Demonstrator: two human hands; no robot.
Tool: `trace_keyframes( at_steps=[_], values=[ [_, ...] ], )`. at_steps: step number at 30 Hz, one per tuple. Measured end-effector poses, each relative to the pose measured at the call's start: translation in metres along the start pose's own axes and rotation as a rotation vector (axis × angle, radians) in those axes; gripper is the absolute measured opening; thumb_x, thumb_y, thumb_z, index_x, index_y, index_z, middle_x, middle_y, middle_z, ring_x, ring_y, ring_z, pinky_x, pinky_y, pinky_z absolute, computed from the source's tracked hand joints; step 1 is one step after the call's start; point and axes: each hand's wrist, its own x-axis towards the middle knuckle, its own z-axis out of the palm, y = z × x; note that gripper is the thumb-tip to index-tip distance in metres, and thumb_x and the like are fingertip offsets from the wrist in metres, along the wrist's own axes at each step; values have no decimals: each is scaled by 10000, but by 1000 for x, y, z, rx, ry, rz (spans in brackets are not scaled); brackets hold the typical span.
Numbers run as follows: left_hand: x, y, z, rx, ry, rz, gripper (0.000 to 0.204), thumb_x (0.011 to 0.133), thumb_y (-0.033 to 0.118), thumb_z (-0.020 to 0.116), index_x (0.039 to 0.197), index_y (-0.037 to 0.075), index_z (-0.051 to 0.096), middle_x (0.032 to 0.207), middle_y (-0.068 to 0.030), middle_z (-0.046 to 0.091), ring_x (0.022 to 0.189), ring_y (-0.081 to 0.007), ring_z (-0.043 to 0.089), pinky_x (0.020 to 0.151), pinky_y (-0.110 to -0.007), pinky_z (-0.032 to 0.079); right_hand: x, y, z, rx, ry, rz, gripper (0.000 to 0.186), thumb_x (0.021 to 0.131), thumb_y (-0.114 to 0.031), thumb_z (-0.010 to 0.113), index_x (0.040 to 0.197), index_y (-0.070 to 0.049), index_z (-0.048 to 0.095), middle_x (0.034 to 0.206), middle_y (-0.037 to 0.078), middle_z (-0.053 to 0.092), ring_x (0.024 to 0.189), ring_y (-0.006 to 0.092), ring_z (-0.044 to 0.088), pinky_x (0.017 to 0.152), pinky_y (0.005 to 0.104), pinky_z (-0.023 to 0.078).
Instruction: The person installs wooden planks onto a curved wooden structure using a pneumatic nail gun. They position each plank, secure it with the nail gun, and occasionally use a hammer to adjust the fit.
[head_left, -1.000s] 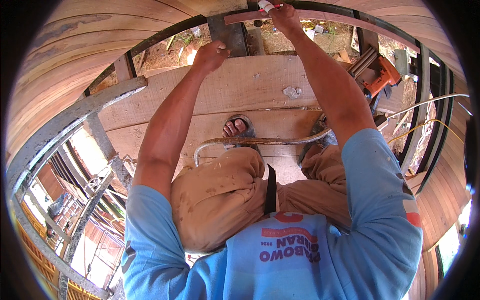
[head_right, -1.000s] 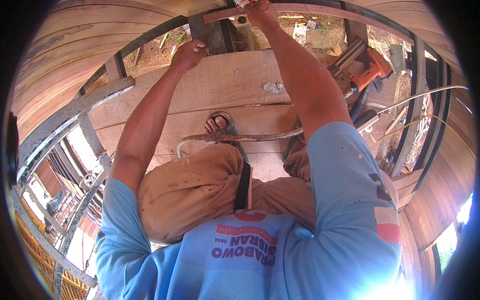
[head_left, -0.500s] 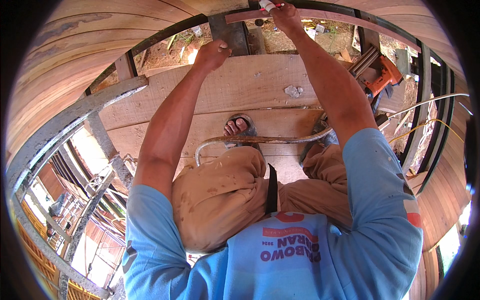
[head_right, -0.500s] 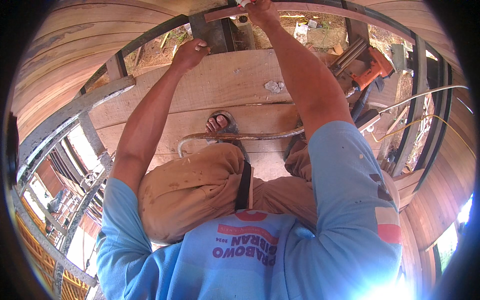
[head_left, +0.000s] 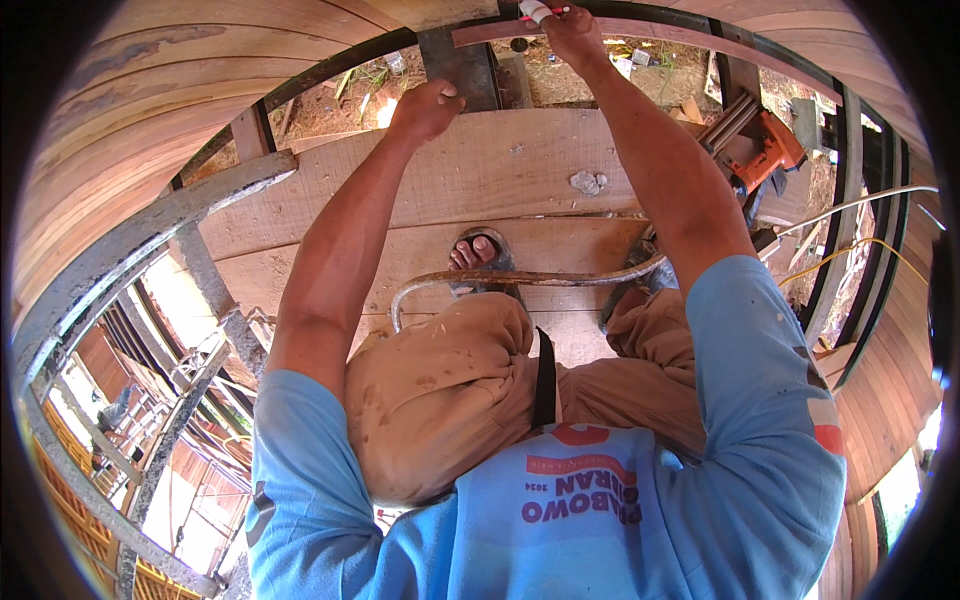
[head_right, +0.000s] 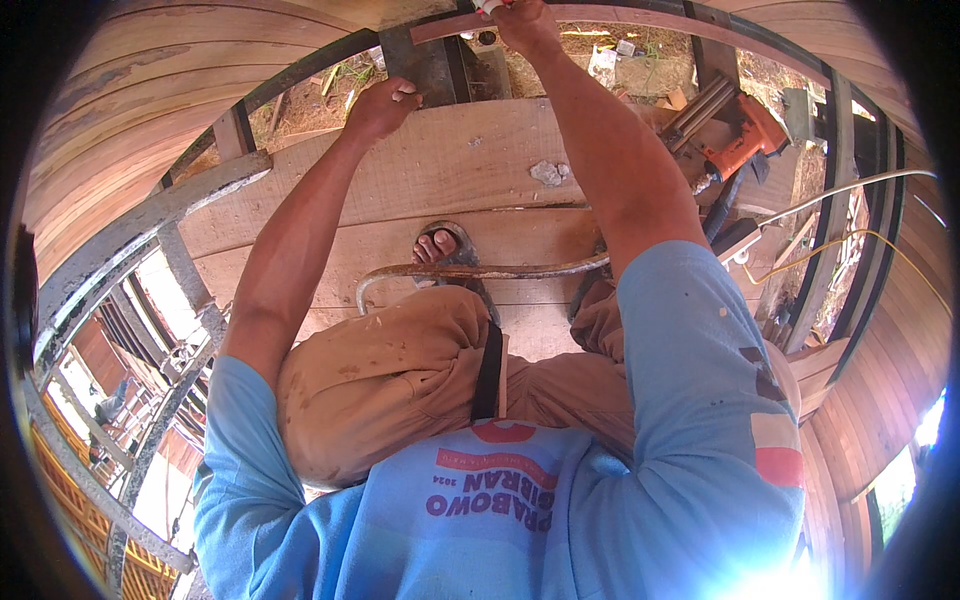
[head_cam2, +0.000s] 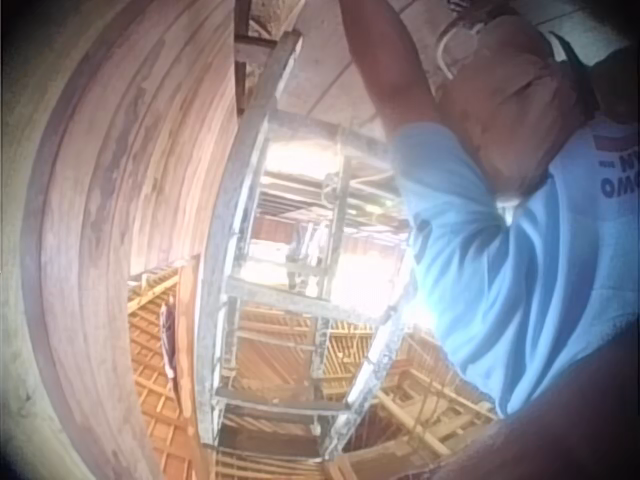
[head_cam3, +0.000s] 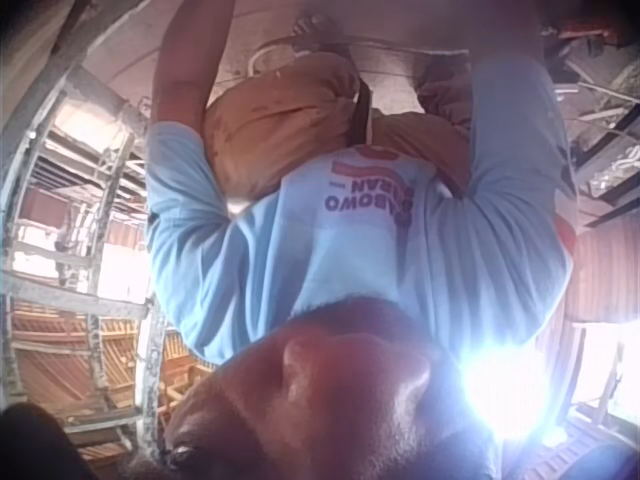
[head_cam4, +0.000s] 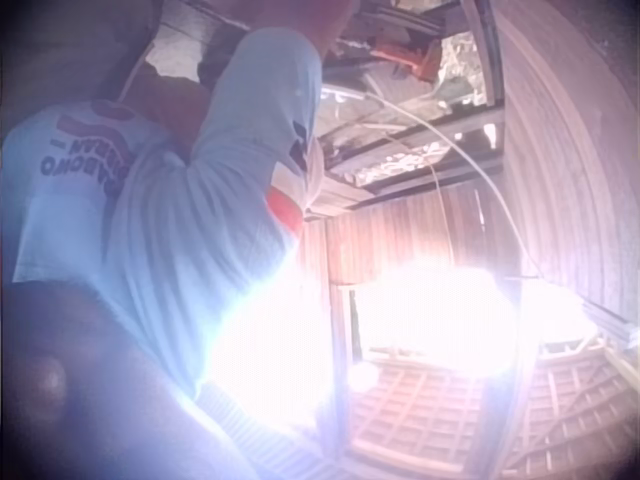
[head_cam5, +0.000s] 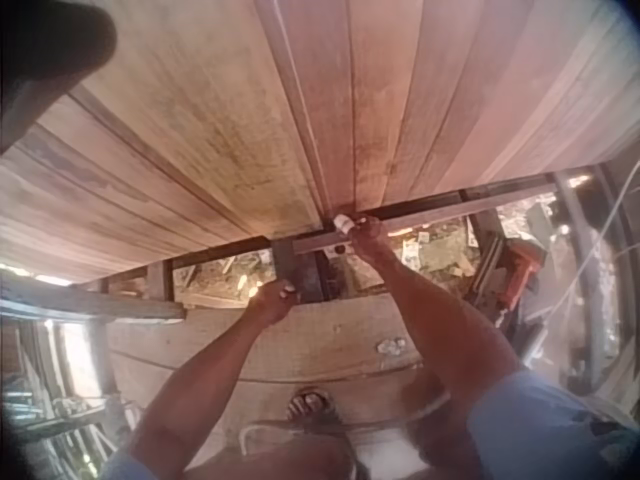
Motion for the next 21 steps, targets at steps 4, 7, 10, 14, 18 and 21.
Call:
trace_keyframes(
  at_steps=[4,7,10,14,18,21],
  values=[
    [-6,-1,-2,7,-4,-38,443,892,433,700,1159,79,691,1120,-169,715,1049,-308,686,898,-394,523,-9,-11,4,61,-40,-66,316,877,-233,666,1147,-82,732,835,104,701,768,199,654,684,359,515],
    [-6,-4,-2,-16,1,-35,440,895,427,695,1165,80,689,1126,-170,715,1055,-308,685,900,-395,522,-15,-17,-1,50,-57,-103,329,864,-203,649,1160,-82,729,838,117,701,772,209,656,698,357,511],
    [-3,3,-2,-18,-7,-12,435,900,418,689,1170,77,687,1119,-166,717,1053,-307,686,901,-392,522,-2,3,-1,-17,-1,-152,332,860,-214,665,1159,-84,729,833,116,697,770,205,654,699,359,507],
    [0,-1,2,4,0,0,436,897,412,690,1170,72,686,1114,-165,717,1054,-309,685,901,-389,521,3,12,8,-22,101,-142,324,861,-229,685,1139,-68,730,830,115,696,770,196,648,690,370,501],
    [-3,-5,0,-7,-4,-25,441,892,412,694,1169,69,686,1117,-167,715,1051,-312,685,899,-391,521,-6,-5,7,61,-26,-112,331,871,-218,673,1151,-47,712,834,113,695,771,199,640,687,373,500],
    [-3,-5,1,-1,23,8,431,874,402,710,1146,68,688,1090,-167,721,1019,-309,695,872,-385,536,-3,2,5,55,-28,-211,330,882,-199,653,1168,-43,701,836,106,693,773,198,636,689,373,501]
  ],
)
